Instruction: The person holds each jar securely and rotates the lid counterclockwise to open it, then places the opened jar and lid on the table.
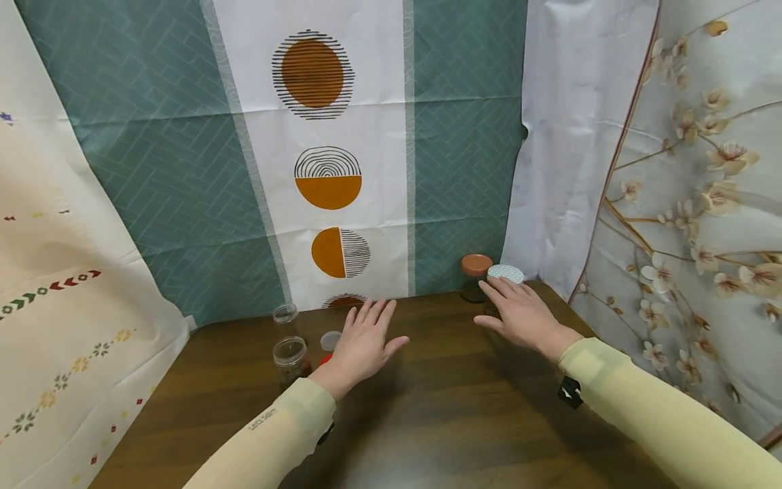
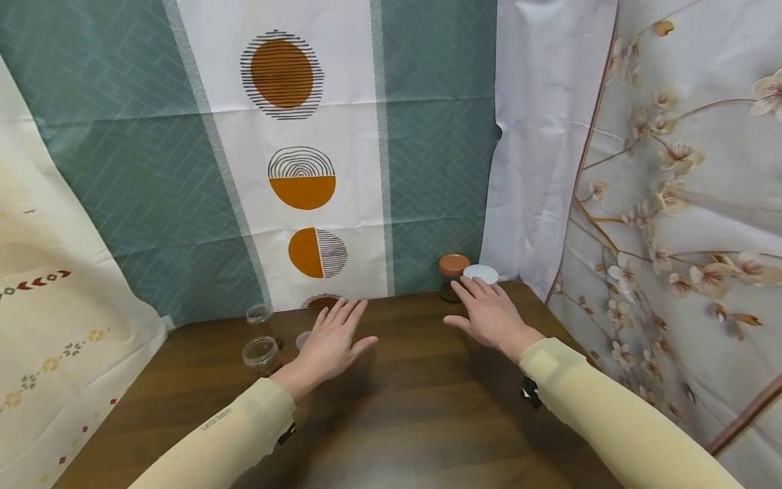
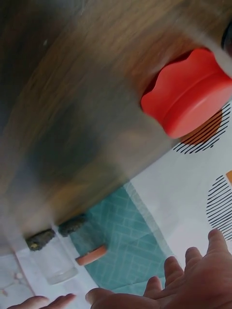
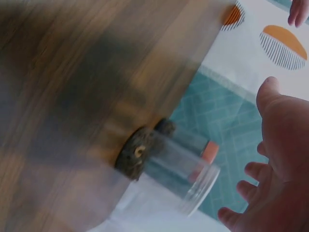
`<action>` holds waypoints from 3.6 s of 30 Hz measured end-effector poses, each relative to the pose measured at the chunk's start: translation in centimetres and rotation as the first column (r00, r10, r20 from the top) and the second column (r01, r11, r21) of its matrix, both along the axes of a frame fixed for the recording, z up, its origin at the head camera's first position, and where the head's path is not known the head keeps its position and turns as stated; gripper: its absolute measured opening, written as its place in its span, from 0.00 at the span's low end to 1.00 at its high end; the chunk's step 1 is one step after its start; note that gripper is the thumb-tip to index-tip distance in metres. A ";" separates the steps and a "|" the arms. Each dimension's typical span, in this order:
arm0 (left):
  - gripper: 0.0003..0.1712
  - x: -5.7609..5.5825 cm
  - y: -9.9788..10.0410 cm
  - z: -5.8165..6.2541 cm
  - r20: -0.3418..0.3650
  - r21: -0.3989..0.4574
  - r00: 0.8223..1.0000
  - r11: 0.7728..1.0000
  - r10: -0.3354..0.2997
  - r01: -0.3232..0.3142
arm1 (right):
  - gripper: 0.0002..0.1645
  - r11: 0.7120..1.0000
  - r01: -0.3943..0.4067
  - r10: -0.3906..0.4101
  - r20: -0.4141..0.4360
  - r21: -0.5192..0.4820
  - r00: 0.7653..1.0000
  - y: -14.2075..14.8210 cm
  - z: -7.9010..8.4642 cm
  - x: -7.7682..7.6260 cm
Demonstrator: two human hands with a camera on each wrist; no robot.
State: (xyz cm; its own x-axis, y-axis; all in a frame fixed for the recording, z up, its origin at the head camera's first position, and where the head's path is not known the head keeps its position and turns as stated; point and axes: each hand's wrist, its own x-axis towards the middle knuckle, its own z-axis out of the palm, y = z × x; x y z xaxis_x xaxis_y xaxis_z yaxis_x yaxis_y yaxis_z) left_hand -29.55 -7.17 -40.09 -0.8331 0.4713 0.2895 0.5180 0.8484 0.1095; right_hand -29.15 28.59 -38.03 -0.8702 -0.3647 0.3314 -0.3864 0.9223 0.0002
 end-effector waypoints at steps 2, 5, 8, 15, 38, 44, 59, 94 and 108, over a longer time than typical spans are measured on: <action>0.49 0.0 0.4 0.1 0.005 0.001 1.000 1.000 -0.001 0.001 | 0.50 1.000 0.011 -0.011 -0.001 0.000 1.000 0.6 -0.1 -0.2; 0.49 -0.1 1.0 0.2 0.004 0.003 1.000 1.000 -0.013 0.013 | 0.50 0.999 0.033 -0.033 0.006 -0.006 0.999 1.6 -0.3 -0.5; 0.49 -0.3 1.6 0.2 0.004 -0.002 1.000 1.000 -0.021 0.021 | 0.50 0.998 0.055 -0.054 0.019 -0.009 0.998 2.3 -0.4 -0.8; 0.49 -0.8 2.7 0.0 0.003 0.002 1.000 1.000 -0.031 0.031 | 0.51 0.996 0.084 -0.084 0.041 0.001 0.996 3.2 -0.2 -1.5; 0.49 -2.6 5.6 -0.4 0.061 0.042 0.997 0.998 -0.053 0.051 | 0.51 0.991 0.130 -0.126 0.094 -0.038 0.988 3.6 0.1 -5.2; 0.48 -2.9 5.9 -0.5 0.054 0.043 0.997 0.998 -0.049 0.047 | 0.51 0.989 0.145 -0.140 0.131 -0.029 0.982 3.3 0.6 -6.0; 0.48 -4.0 7.0 -0.7 0.070 0.014 0.997 0.999 -0.035 0.034 | 0.51 0.988 0.154 -0.150 0.151 -0.015 0.977 3.5 0.3 -7.9; 0.49 -4.8 5.3 -1.2 0.098 0.053 0.995 0.999 -0.006 0.001 | 0.44 0.984 0.176 -0.180 0.151 0.037 0.972 2.1 0.9 -7.7; 0.50 -3.8 2.9 -1.1 0.130 0.064 0.991 0.998 0.008 -0.017 | 0.51 0.990 0.143 -0.138 0.219 -0.008 0.966 1.1 0.5 -6.0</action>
